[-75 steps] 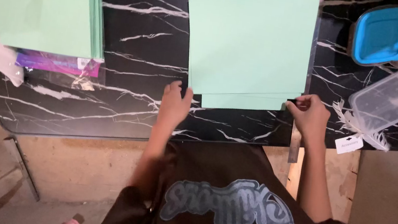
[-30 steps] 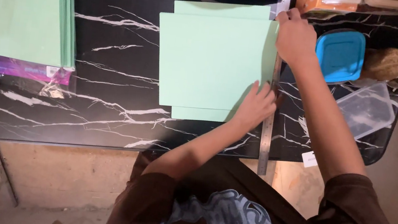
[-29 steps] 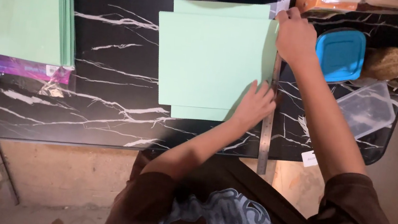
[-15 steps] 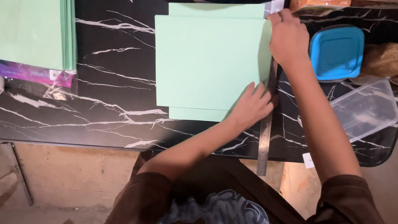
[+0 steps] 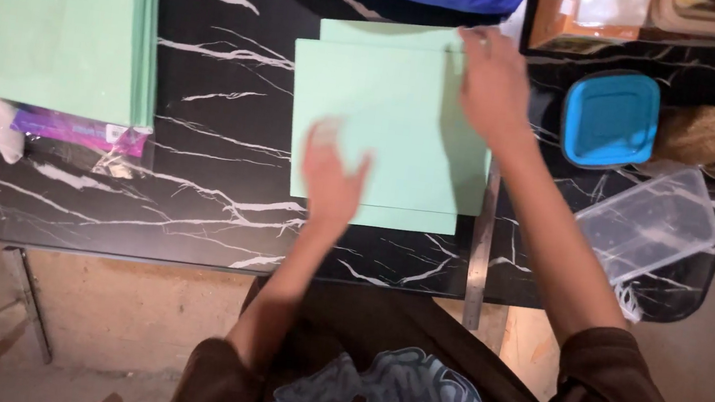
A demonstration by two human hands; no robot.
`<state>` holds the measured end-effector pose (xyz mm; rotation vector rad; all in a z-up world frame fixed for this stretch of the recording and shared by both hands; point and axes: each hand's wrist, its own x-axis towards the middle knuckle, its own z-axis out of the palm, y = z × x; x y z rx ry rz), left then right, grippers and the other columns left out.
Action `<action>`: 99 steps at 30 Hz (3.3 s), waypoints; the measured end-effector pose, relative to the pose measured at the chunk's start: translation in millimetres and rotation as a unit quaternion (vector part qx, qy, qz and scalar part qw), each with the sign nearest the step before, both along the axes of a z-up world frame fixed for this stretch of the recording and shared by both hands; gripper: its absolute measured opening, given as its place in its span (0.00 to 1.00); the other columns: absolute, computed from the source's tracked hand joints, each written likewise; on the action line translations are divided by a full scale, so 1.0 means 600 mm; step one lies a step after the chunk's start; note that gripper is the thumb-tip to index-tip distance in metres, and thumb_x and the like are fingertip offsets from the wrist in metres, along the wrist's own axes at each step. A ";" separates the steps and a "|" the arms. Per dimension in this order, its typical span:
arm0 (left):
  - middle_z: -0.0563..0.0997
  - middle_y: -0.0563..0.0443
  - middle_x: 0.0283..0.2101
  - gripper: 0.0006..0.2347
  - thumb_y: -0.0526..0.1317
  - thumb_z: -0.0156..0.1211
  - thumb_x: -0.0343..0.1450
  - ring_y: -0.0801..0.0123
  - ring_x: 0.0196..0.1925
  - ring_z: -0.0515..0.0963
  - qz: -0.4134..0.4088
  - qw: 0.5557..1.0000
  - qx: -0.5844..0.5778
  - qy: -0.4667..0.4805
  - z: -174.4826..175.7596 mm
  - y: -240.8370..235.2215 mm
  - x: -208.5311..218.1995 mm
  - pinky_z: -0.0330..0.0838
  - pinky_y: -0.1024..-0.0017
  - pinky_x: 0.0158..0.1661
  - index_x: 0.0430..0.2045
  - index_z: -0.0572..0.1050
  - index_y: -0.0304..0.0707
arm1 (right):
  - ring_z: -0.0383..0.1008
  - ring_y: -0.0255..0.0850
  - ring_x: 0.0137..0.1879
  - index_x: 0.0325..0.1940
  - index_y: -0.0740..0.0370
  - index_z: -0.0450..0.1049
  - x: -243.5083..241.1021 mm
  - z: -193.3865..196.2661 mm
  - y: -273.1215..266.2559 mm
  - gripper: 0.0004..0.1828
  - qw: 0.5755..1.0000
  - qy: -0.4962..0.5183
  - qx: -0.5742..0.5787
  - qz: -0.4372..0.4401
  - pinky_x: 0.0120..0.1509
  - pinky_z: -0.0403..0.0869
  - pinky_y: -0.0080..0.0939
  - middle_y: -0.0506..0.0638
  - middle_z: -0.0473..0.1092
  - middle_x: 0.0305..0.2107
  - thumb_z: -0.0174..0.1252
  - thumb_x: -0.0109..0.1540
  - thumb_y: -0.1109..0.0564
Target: Sort and organize stacks of green paper sheets on a table.
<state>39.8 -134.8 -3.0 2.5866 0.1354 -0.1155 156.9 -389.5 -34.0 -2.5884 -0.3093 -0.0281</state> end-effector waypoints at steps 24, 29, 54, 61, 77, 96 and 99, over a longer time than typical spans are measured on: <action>0.51 0.29 0.76 0.40 0.55 0.47 0.73 0.50 0.80 0.46 0.517 0.380 -0.734 0.223 -0.049 0.189 -0.142 0.31 0.59 0.73 0.74 0.36 0.33 | 0.49 0.64 0.73 0.57 0.68 0.76 0.079 -0.087 0.349 0.19 0.994 -0.017 -0.003 0.109 0.77 0.49 0.65 0.59 0.59 0.66 0.60 0.68 0.52; 0.49 0.24 0.76 0.41 0.54 0.49 0.72 0.44 0.79 0.45 0.545 0.340 -0.738 0.205 -0.017 0.193 -0.121 0.32 0.57 0.73 0.73 0.38 0.28 | 0.47 0.63 0.75 0.51 0.65 0.77 0.081 -0.064 0.353 0.13 0.995 0.022 -0.026 0.097 0.77 0.45 0.70 0.58 0.58 0.67 0.58 0.68 0.54; 0.59 0.33 0.75 0.24 0.49 0.46 0.78 0.50 0.78 0.57 0.224 0.911 -0.306 0.159 -0.132 0.173 -0.031 0.49 0.62 0.72 0.60 0.71 0.24 | 0.66 0.58 0.64 0.73 0.74 0.59 -0.328 -0.062 -0.035 0.32 0.938 0.118 0.126 -0.300 0.70 0.66 0.53 0.69 0.61 0.60 0.59 0.71 0.53; 0.62 0.30 0.67 0.28 0.51 0.49 0.75 0.48 0.68 0.66 0.224 0.920 -0.236 0.218 -0.074 0.142 0.010 0.58 0.62 0.65 0.65 0.62 0.27 | 0.71 0.53 0.52 0.63 0.73 0.66 -0.308 -0.006 0.025 0.30 0.891 0.231 0.142 -0.364 0.59 0.71 0.49 0.67 0.65 0.52 0.59 0.66 0.46; 0.74 0.37 0.61 0.22 0.44 0.52 0.73 0.57 0.62 0.76 0.235 0.921 -0.239 0.198 -0.081 0.156 0.009 0.67 0.65 0.61 0.60 0.71 0.31 | 0.76 0.54 0.48 0.55 0.72 0.73 -0.316 -0.024 0.019 0.19 0.901 0.211 0.141 -0.352 0.55 0.73 0.49 0.64 0.71 0.44 0.52 0.69 0.52; 0.69 0.31 0.62 0.22 0.42 0.51 0.76 0.46 0.64 0.71 0.160 0.970 -0.152 0.103 -0.097 0.141 -0.037 0.63 0.59 0.64 0.64 0.67 0.26 | 0.77 0.56 0.51 0.66 0.56 0.73 -0.295 0.020 0.003 0.25 0.917 0.203 0.150 -0.310 0.58 0.73 0.52 0.66 0.74 0.48 0.44 0.66 0.66; 0.69 0.31 0.62 0.23 0.44 0.51 0.77 0.45 0.65 0.70 0.135 0.974 -0.146 0.107 -0.073 0.142 -0.035 0.61 0.59 0.64 0.65 0.65 0.26 | 0.77 0.58 0.54 0.66 0.59 0.72 -0.303 0.013 -0.003 0.23 0.936 0.153 0.167 -0.270 0.60 0.73 0.52 0.66 0.74 0.51 0.45 0.68 0.65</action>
